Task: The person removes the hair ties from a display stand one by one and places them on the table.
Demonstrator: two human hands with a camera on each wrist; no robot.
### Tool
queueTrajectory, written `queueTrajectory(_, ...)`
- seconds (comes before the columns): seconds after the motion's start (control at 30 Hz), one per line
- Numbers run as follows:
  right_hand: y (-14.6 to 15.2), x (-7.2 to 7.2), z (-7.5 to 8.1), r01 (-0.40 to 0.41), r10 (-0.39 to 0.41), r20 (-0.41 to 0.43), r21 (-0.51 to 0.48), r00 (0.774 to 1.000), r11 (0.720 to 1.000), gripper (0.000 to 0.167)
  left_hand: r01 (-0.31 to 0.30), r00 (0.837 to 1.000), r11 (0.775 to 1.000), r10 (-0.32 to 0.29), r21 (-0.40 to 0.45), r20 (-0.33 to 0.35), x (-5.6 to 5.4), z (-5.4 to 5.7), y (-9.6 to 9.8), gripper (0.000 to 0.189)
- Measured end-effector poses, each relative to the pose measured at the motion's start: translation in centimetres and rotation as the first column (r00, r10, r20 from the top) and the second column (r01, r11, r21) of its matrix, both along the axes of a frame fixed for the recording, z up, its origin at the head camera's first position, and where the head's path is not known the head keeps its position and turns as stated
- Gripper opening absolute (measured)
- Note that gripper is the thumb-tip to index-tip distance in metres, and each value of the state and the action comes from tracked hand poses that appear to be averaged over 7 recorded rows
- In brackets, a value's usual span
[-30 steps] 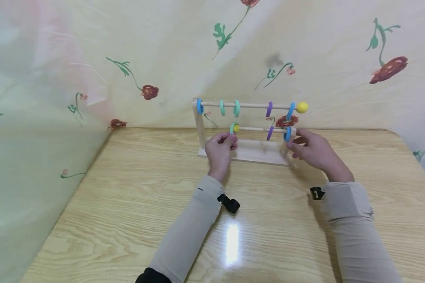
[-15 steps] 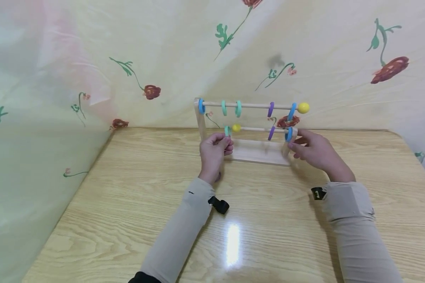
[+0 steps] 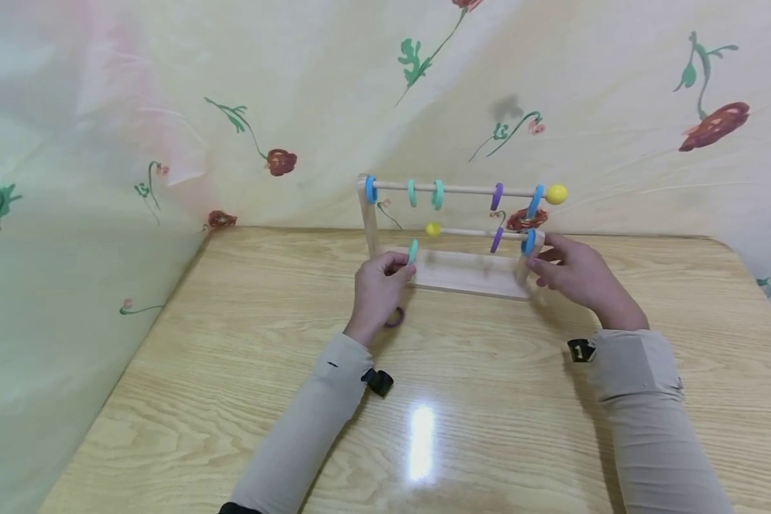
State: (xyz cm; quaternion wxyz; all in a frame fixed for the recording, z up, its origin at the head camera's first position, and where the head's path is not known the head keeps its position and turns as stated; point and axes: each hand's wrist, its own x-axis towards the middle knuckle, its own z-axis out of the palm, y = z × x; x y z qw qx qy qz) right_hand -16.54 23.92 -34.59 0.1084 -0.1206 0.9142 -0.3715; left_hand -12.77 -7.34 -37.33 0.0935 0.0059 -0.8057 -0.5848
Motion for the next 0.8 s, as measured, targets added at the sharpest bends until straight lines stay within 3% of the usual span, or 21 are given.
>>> queueTrajectory(0.1,0.0,0.0,0.0,0.002,-0.002,0.002,-0.005,1.0,1.0,0.056,0.025,1.0,0.999,-0.024,-0.042,0.018,0.5,0.0,-0.4,0.012)
queueTrajectory(0.2,0.0,0.1,0.1,0.011,-0.011,0.01,-0.006,1.0,1.0,0.053,0.074,0.996,0.997,-0.072,-0.029,0.06,1.1,0.0,-0.7,0.013)
queueTrajectory(0.33,-0.2,0.1,0.2,0.018,-0.018,0.012,-0.008,1.0,1.0,0.052,0.18,0.976,0.984,-0.179,0.01,0.125,1.8,-0.1,-1.0,0.013)
queueTrajectory(0.5,-0.4,0.1,0.1,0.016,-0.016,0.003,-0.017,1.0,1.0,0.055,0.301,0.947,0.951,-0.289,-0.074,0.138,2.1,-0.7,-1.1,0.012)
queueTrajectory(0.63,-0.4,0.2,0.1,0.018,-0.018,0.001,-0.016,1.0,1.0,0.054,0.35,0.934,0.926,-0.332,-0.144,0.134,2.1,-1.1,-0.9,0.011)
queueTrajectory(0.8,-0.4,0.2,0.3,0.017,-0.017,0.003,-0.016,1.0,1.0,0.053,0.369,0.925,0.908,-0.338,-0.199,0.173,2.1,-1.3,-0.9,0.01)
